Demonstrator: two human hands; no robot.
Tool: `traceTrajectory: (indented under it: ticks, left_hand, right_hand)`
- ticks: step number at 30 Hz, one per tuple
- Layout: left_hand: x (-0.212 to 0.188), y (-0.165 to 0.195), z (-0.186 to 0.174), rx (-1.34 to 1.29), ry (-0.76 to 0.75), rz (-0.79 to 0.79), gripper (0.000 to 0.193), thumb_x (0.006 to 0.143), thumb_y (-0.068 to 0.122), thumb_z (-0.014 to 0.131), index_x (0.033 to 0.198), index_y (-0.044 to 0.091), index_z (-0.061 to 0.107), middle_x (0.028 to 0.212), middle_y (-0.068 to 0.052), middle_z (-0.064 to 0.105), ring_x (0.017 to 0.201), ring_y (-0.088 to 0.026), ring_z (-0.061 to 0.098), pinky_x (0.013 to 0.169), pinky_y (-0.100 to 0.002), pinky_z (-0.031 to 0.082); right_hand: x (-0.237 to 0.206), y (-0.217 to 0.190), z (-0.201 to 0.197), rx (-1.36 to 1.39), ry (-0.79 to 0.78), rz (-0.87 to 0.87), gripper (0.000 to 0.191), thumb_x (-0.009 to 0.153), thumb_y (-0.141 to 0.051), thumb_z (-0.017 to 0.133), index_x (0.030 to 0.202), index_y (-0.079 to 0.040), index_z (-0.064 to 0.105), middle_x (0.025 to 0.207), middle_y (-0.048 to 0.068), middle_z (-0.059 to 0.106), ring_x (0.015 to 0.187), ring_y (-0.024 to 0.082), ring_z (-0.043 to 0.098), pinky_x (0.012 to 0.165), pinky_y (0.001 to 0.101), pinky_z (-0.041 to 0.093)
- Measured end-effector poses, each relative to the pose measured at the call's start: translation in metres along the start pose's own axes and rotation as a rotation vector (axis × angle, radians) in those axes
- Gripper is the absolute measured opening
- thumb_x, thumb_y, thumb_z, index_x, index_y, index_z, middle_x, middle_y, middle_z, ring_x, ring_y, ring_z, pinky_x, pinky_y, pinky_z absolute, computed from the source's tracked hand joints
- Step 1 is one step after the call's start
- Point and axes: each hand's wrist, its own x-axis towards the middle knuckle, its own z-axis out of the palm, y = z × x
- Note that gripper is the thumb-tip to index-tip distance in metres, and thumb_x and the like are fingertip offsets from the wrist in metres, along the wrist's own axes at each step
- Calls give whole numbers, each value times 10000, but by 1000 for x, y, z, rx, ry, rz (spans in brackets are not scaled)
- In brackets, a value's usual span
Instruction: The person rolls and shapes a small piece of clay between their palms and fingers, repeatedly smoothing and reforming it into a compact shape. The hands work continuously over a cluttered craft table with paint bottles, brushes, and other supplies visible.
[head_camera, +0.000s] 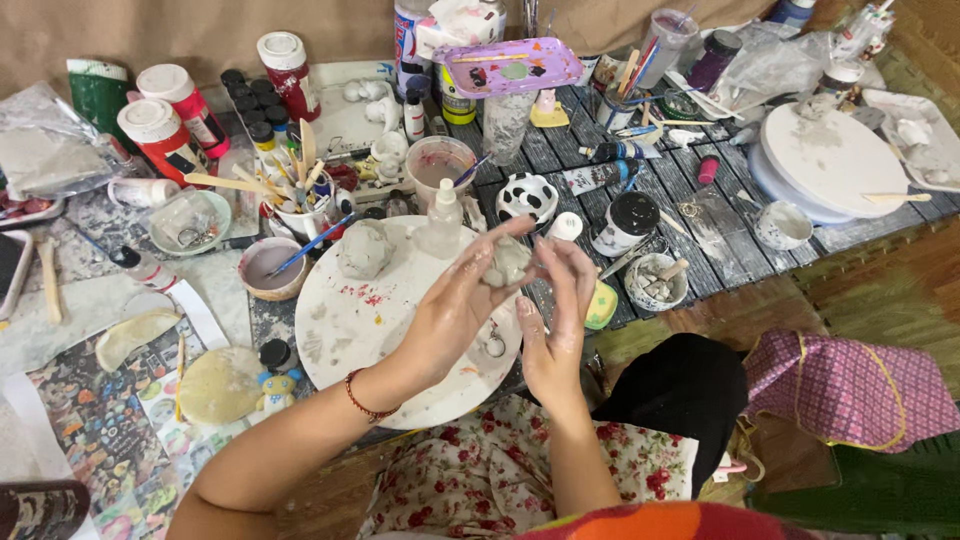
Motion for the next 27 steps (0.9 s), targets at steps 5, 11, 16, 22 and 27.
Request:
traceTrajectory:
  ticks: [5, 11, 16, 22, 27]
  left_hand:
    - [-1, -5, -2, -107, 40, -82, 486, 1141, 233, 331, 1532, -48, 399, 1484, -167, 508, 1427, -235, 466, 1279, -471, 353]
    - [-3, -4, 2, 10, 141, -223, 527, 1124, 286, 309, 1554, 3, 420, 1453, -115, 541, 1363, -240, 484, 1068, -389, 391]
    - [-4, 0, 1, 33, 12, -183, 558, 1118, 336, 287, 1604, 64, 319, 1565, -131, 479, 1463, -252, 440, 1150, -405, 400]
    - [-2, -5, -6, -17, -53, -237, 615, 1111, 375, 276, 1629, 47, 230, 1632, -171, 388, 1508, -268, 377, 1225, -433, 312]
    - [-2, -11, -7, 119, -112, -259, 658, 1110, 398, 296, 1624, -6, 217, 1662, -155, 344, 1543, -239, 331, 1270, -392, 260]
  right_hand:
    - [-1, -12, 4, 21, 26, -19, 548, 962, -24, 660, 1484, -56, 497, 1541, 143, 341, 1485, 304, 398, 1260, 447, 360]
    - [-3, -13, 4, -153, 74, -29, 680, 773, -55, 875, 1376, -54, 560, 1472, 142, 383, 1397, 311, 445, 1169, 439, 415]
    - [-2, -8, -6, -215, 95, -99, 628, 751, -93, 921, 1305, -61, 628, 1377, 127, 514, 1314, 312, 546, 1115, 445, 478]
    - [1, 4, -23, -363, 67, -224, 544, 777, -122, 900, 1254, -44, 652, 1194, 112, 664, 1208, 327, 597, 1057, 482, 456]
    - [-3, 14, -24, -304, 88, -191, 471, 894, -95, 799, 1316, -33, 600, 1250, 141, 635, 1211, 318, 584, 1078, 449, 460]
